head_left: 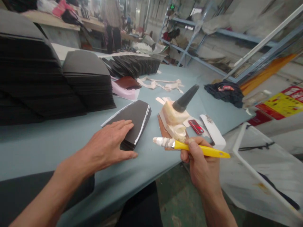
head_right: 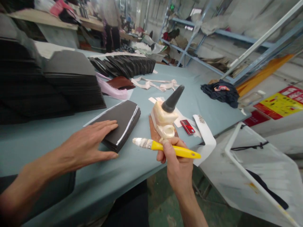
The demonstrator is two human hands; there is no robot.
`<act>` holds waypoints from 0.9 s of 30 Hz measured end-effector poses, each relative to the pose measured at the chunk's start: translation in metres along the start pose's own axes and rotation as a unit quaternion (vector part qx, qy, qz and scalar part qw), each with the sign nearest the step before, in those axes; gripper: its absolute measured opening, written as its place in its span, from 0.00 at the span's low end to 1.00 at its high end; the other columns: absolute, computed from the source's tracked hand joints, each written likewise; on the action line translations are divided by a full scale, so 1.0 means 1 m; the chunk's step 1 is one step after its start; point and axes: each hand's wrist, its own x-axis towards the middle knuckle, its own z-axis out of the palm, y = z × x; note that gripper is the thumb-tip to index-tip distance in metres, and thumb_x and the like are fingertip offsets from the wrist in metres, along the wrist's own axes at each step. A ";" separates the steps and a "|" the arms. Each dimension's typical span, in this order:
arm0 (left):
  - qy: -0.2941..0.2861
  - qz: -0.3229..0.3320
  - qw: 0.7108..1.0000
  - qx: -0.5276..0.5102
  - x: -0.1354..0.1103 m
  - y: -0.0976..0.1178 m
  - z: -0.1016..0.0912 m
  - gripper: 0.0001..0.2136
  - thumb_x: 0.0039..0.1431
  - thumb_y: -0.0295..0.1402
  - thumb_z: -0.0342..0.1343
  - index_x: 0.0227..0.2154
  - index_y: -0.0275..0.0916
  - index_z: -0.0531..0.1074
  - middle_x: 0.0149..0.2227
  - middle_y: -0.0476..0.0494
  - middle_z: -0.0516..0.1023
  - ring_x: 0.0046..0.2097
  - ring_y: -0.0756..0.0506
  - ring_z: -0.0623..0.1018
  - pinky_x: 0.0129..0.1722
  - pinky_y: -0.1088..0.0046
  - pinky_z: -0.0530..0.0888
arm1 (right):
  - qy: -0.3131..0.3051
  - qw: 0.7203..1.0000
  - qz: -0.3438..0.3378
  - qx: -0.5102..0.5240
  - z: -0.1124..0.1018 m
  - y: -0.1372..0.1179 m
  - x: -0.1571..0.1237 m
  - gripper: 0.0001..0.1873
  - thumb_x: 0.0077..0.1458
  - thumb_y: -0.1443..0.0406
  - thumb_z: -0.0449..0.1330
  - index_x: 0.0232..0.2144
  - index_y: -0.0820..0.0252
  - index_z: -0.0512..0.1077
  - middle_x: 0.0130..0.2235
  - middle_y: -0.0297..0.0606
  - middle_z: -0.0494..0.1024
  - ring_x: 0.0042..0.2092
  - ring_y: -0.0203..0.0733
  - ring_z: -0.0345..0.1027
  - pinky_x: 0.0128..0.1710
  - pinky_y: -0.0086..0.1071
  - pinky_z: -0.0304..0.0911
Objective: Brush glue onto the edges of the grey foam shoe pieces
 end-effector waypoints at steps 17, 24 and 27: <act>-0.030 0.064 0.997 -0.018 0.018 -0.028 -0.040 0.38 0.66 0.59 0.38 0.59 0.35 0.77 0.61 0.39 0.80 0.63 0.37 0.77 0.65 0.49 0.71 | -0.021 0.993 0.100 0.060 -0.003 0.033 -0.026 0.18 0.63 0.52 0.68 0.28 0.56 0.71 0.20 0.26 0.73 0.22 0.32 0.64 0.24 0.27 0.60; -0.022 0.085 0.995 0.056 0.020 -0.019 -0.047 0.49 0.55 0.43 0.12 0.59 0.25 0.73 0.57 0.44 0.79 0.59 0.45 0.76 0.54 0.56 0.73 | -0.037 0.989 0.122 0.069 -0.004 0.042 -0.029 0.16 0.64 0.52 0.67 0.32 0.57 0.74 0.21 0.26 0.74 0.23 0.33 0.65 0.25 0.28 0.61; -0.027 0.069 0.996 0.052 0.020 -0.018 -0.048 0.50 0.55 0.45 0.11 0.59 0.25 0.72 0.57 0.43 0.79 0.59 0.46 0.76 0.52 0.54 0.74 | -0.033 0.989 0.130 0.066 -0.003 0.044 -0.030 0.17 0.64 0.52 0.68 0.32 0.57 0.73 0.21 0.26 0.73 0.23 0.33 0.65 0.25 0.29 0.61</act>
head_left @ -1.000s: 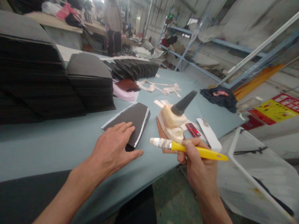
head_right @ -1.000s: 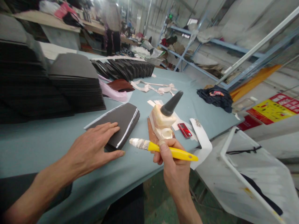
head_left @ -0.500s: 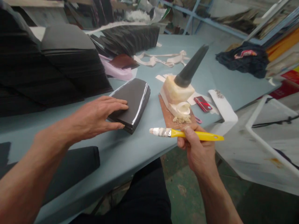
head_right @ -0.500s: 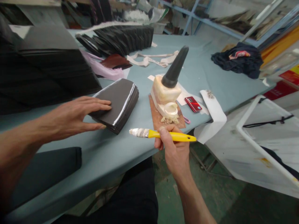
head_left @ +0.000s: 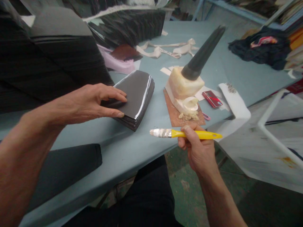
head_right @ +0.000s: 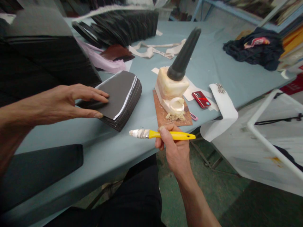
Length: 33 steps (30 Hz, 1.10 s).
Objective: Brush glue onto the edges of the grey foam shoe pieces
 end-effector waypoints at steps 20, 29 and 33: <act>0.061 -0.049 0.996 0.052 -0.004 0.011 0.029 0.24 0.65 0.35 0.44 0.59 0.43 0.76 0.59 0.35 0.81 0.56 0.30 0.82 0.52 0.50 0.81 | 0.040 0.995 0.046 0.077 0.010 -0.009 -0.006 0.24 0.57 0.43 0.70 0.32 0.58 0.77 0.18 0.28 0.72 0.22 0.34 0.65 0.23 0.27 0.62; 0.301 -0.032 0.951 0.059 -0.001 0.005 0.035 0.21 0.69 0.30 0.45 0.56 0.40 0.79 0.58 0.37 0.84 0.59 0.32 0.81 0.59 0.48 0.77 | 0.071 0.993 -0.051 0.079 -0.003 -0.012 -0.014 0.21 0.64 0.45 0.65 0.35 0.55 0.77 0.20 0.29 0.72 0.22 0.33 0.62 0.23 0.26 0.61; 0.428 0.027 0.902 0.056 -0.006 -0.008 0.028 0.17 0.69 0.27 0.51 0.54 0.43 0.80 0.55 0.41 0.85 0.57 0.36 0.82 0.58 0.52 0.76 | 0.046 0.989 -0.128 0.058 -0.010 -0.012 -0.016 0.17 0.69 0.48 0.63 0.39 0.53 0.78 0.25 0.29 0.78 0.25 0.32 0.68 0.26 0.23 0.66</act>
